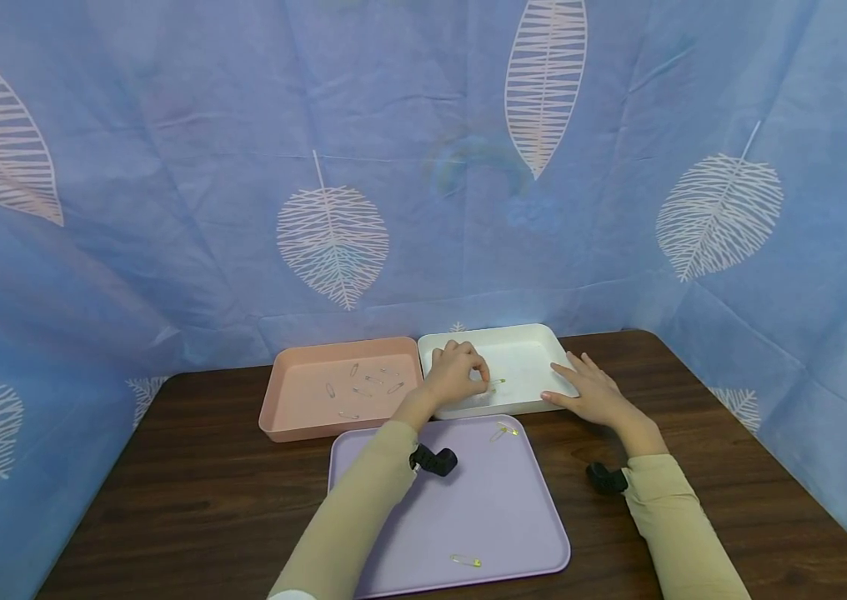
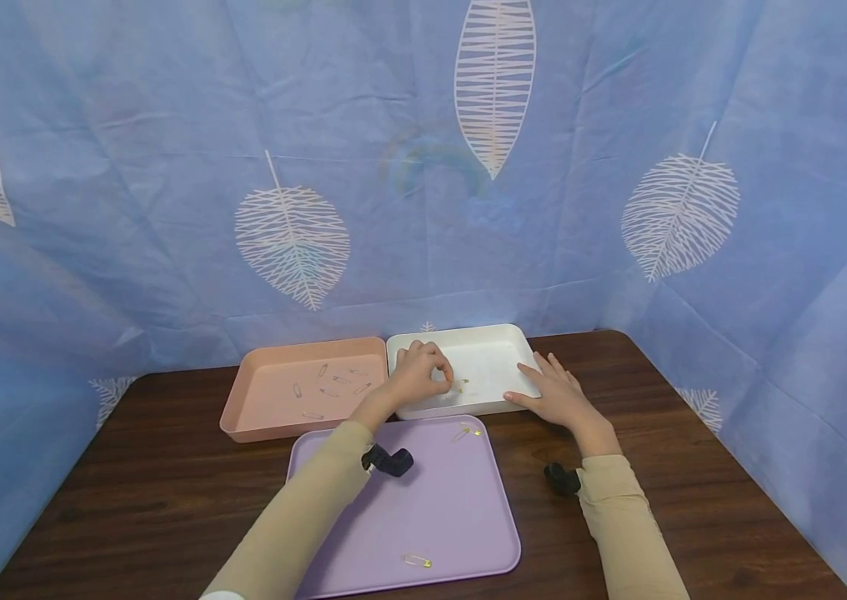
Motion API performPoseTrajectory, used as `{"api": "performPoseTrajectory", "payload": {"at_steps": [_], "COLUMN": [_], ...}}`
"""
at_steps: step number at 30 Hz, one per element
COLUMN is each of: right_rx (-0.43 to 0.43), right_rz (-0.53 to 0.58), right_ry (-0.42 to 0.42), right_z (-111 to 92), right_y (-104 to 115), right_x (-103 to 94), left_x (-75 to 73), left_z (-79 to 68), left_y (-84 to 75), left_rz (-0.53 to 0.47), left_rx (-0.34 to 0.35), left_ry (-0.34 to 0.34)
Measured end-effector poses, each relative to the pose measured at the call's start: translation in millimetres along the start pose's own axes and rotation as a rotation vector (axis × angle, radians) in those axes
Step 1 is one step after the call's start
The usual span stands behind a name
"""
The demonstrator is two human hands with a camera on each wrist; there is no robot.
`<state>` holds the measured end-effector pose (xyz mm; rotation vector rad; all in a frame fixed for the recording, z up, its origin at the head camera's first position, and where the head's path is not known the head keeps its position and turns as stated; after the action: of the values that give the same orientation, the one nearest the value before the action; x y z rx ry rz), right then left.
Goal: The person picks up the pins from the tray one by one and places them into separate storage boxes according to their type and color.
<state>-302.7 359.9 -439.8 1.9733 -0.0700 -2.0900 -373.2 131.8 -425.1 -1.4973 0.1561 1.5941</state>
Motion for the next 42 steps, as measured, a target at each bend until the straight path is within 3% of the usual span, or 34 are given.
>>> {"api": "performPoseTrajectory", "payload": {"at_steps": [16,32,42], "right_rx": [0.003,0.012,0.012], "right_rz": [0.011,-0.002,-0.004], "right_ry": [0.003,0.011,0.008], "right_z": [-2.2,0.0,1.1], "right_y": [-0.4,-2.1,-3.5], "right_x": [0.4,-0.7,1.3], "left_x": [-2.1,-2.0,1.2], "left_z": [19.1,37.8,42.0], "left_y": [11.5,12.0,11.5], "left_rz": [0.022,0.018,0.015], "left_rx": [-0.141,-0.191,-0.198], "left_ry": [-0.057,-0.097,-0.095]}}
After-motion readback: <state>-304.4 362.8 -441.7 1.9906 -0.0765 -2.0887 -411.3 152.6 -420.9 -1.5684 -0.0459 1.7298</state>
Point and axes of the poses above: each hand's wrist, its own z-axis towards the middle knuckle, its own x-axis out of the palm, y = z × x, the point moved 5 cm from there along z, towards the middle knuckle, and after that the axes turned 7 degrees about -z, right-handed, at the moved point
